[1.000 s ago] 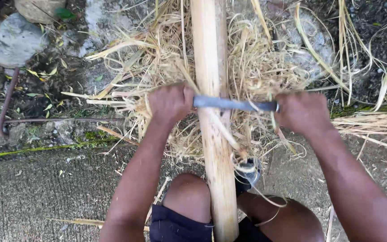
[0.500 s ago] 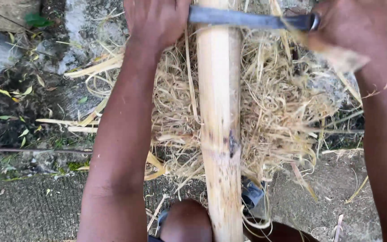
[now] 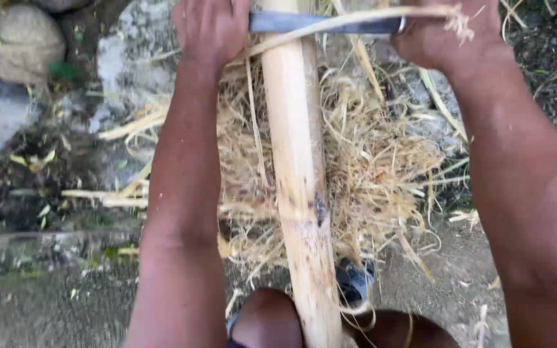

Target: The recorder uses a knife to strip the outer layer and fibers from a long bamboo pole held between their legs.

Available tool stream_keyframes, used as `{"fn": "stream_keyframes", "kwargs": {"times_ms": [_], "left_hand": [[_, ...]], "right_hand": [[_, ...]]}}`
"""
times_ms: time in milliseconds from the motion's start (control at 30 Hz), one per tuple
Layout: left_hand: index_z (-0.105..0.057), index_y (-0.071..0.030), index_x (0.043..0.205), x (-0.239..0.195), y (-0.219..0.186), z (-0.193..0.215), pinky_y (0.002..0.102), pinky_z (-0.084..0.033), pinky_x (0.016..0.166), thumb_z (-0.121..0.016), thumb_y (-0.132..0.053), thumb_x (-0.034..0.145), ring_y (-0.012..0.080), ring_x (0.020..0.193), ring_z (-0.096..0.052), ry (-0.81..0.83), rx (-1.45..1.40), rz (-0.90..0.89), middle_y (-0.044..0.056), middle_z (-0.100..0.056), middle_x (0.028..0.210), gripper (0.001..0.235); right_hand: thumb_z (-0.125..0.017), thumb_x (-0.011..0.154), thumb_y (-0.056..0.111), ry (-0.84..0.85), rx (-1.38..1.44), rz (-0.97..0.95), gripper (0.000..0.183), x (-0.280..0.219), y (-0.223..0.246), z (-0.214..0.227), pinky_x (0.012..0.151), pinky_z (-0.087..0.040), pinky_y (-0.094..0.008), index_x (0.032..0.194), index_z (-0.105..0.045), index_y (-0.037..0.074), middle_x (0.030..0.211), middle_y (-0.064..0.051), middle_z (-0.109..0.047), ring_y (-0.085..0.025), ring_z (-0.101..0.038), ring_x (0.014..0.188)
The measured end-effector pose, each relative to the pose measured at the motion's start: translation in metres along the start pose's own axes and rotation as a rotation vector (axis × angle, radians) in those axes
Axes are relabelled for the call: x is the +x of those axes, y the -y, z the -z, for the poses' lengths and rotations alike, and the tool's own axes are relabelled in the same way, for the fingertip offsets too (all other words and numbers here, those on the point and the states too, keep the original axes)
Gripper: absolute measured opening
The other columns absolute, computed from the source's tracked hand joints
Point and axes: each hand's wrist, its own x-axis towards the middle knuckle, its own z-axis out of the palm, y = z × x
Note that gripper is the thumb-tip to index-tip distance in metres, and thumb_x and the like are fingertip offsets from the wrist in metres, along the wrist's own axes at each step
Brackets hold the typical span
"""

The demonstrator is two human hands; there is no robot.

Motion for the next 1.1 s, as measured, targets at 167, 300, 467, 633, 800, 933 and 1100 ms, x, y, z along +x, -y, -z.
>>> {"fn": "stream_keyframes", "kwargs": {"times_ms": [167,300,467,633,800,933,1100], "left_hand": [[-0.072,-0.011,0.095,-0.077,-0.033,0.047,0.052,-0.04,0.083,-0.03,-0.043,0.098,0.0295,0.078,-0.059,0.332,0.045,0.195,0.016,-0.066,0.083,0.054],[-0.071,-0.011,0.096,-0.142,-0.058,0.071,0.051,-0.042,0.084,-0.026,-0.039,0.103,0.025,0.074,-0.058,0.44,0.145,0.194,0.014,-0.065,0.081,0.053],[-0.07,-0.015,0.089,-0.247,-0.052,0.055,0.049,-0.051,0.064,-0.033,-0.036,0.101,0.0197,0.07,-0.064,0.126,0.403,-0.232,0.006,-0.071,0.083,0.043],[-0.071,-0.012,0.099,-0.286,-0.097,0.101,0.045,-0.054,0.071,-0.034,-0.038,0.101,0.0235,0.068,-0.067,0.536,0.076,0.291,0.01,-0.07,0.073,0.045],[-0.072,-0.012,0.083,-0.316,-0.127,0.13,0.045,-0.053,0.062,-0.037,-0.038,0.094,0.0215,0.056,-0.064,0.643,0.091,0.265,0.01,-0.067,0.064,0.044],[-0.07,-0.013,0.078,-0.324,-0.141,0.133,0.043,-0.052,0.053,-0.035,-0.042,0.097,0.0194,0.052,-0.063,0.711,0.129,0.142,0.005,-0.067,0.064,0.049],[-0.069,-0.01,0.079,-0.242,-0.129,0.114,0.043,-0.051,0.043,-0.033,-0.057,0.1,0.0187,0.051,-0.061,0.683,0.229,0.147,0.006,-0.061,0.065,0.064]], "right_hand": [[-0.071,0.095,0.036,0.232,-0.021,0.025,0.018,-0.077,0.029,0.0,0.065,-0.056,-0.042,0.087,-0.079,0.022,0.07,-0.006,-0.07,-0.02,-0.069,0.061],[-0.07,0.093,0.041,0.368,0.086,-0.035,0.021,-0.142,0.058,0.006,0.056,-0.051,-0.041,0.09,-0.075,0.021,0.063,-0.005,-0.059,-0.021,-0.061,0.058],[-0.059,0.1,0.045,0.533,0.052,-0.092,0.03,-0.212,0.088,0.025,0.053,-0.049,-0.037,0.091,-0.072,0.019,0.063,-0.004,-0.059,-0.016,-0.06,0.057],[-0.06,0.1,0.036,0.398,0.139,-0.072,0.023,-0.283,0.104,0.022,0.055,-0.051,-0.039,0.09,-0.071,0.018,0.065,-0.001,-0.065,-0.016,-0.063,0.056],[-0.064,0.093,0.028,0.343,0.325,-0.043,0.016,-0.354,0.106,-0.02,0.049,-0.053,-0.041,0.09,-0.07,0.013,0.064,-0.003,-0.065,-0.018,-0.062,0.048],[-0.06,0.096,0.026,0.392,0.275,0.029,0.019,-0.382,0.098,-0.041,0.039,-0.051,-0.038,0.092,-0.067,0.009,0.059,-0.004,-0.063,-0.016,-0.061,0.041],[-0.06,0.101,0.035,0.382,0.225,-0.069,0.03,-0.324,0.1,-0.031,0.034,-0.048,-0.037,0.093,-0.067,0.007,0.052,-0.006,-0.06,-0.018,-0.056,0.038]]}}
